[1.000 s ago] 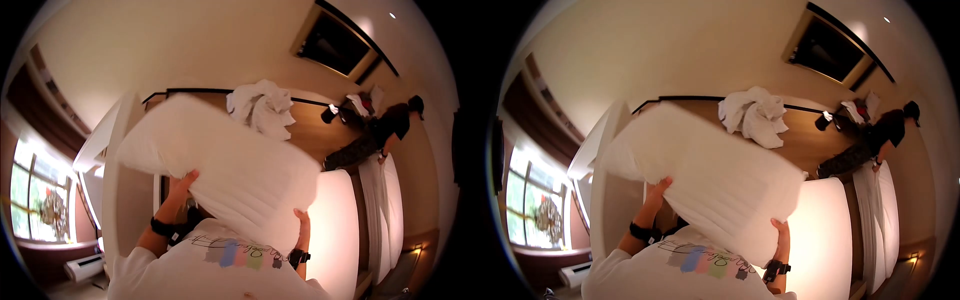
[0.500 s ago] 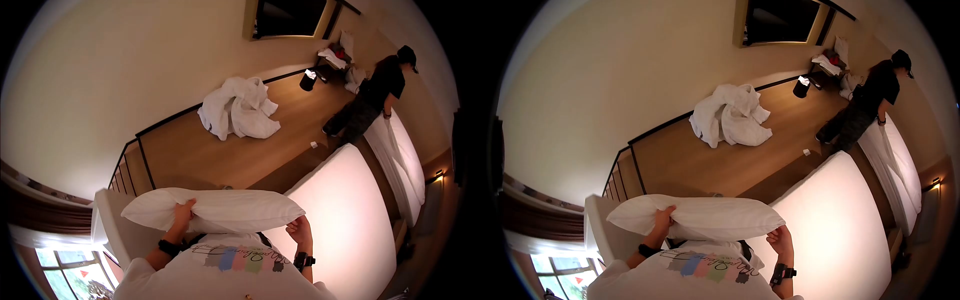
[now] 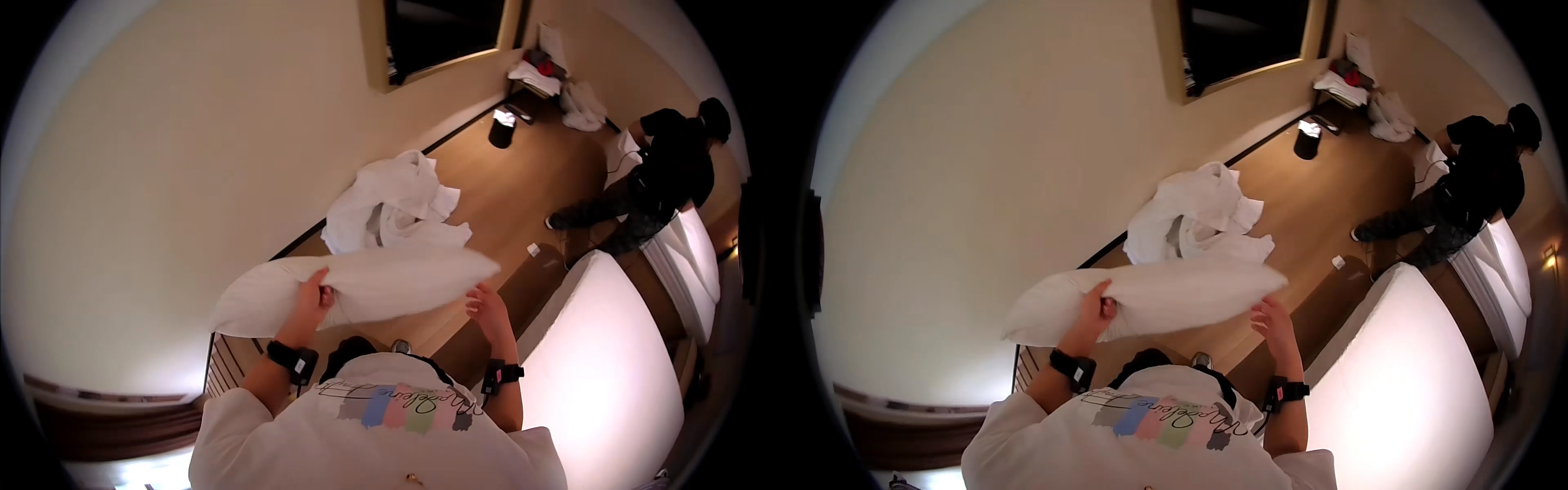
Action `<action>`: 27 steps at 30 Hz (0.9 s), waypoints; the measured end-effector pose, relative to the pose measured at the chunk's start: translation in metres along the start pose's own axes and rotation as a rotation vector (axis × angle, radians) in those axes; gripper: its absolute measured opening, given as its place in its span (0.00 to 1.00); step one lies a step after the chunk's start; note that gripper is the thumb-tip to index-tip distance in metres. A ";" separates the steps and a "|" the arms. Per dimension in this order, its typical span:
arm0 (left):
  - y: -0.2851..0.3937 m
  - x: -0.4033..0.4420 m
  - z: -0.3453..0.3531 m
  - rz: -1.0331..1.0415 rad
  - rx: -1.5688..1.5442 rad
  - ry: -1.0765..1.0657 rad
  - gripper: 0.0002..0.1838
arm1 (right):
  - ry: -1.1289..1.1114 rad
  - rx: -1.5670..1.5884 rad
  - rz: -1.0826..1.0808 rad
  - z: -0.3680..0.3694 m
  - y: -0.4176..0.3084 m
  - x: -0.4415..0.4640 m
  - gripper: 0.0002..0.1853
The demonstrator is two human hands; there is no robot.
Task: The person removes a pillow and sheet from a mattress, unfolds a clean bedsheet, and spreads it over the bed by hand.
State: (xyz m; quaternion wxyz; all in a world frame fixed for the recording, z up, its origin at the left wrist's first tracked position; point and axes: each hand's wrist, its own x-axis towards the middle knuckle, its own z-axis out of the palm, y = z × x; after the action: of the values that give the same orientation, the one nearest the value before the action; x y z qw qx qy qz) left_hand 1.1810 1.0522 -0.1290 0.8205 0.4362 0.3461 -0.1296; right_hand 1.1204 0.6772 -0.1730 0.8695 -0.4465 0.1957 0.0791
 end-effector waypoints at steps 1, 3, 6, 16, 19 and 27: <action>0.023 0.026 0.013 -0.018 -0.039 -0.062 0.11 | 0.010 -0.119 -0.049 0.024 -0.016 0.007 0.13; 0.068 0.067 0.045 0.043 -0.093 -0.144 0.11 | -0.029 -0.194 -0.036 0.049 -0.023 0.028 0.14; 0.132 0.154 0.084 0.098 -0.035 -0.311 0.11 | -0.010 -0.316 0.035 0.084 -0.012 0.058 0.14; 0.117 0.405 0.109 -0.021 0.536 -0.334 0.14 | 0.718 0.143 0.051 0.121 0.126 0.012 0.09; 0.066 0.490 0.042 -0.653 0.641 -0.570 0.13 | 0.713 0.170 0.177 0.154 0.148 -0.003 0.10; -0.041 0.465 0.058 -0.670 1.657 -0.645 0.17 | 1.104 0.490 -0.156 0.224 0.254 -0.062 0.11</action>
State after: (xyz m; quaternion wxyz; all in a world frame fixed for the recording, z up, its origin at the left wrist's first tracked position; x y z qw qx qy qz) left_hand 1.5242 1.0233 -0.4494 0.2262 0.7007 0.0078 -0.6766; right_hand 1.0449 1.0097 -0.2189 0.7203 -0.2216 0.5968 -0.2755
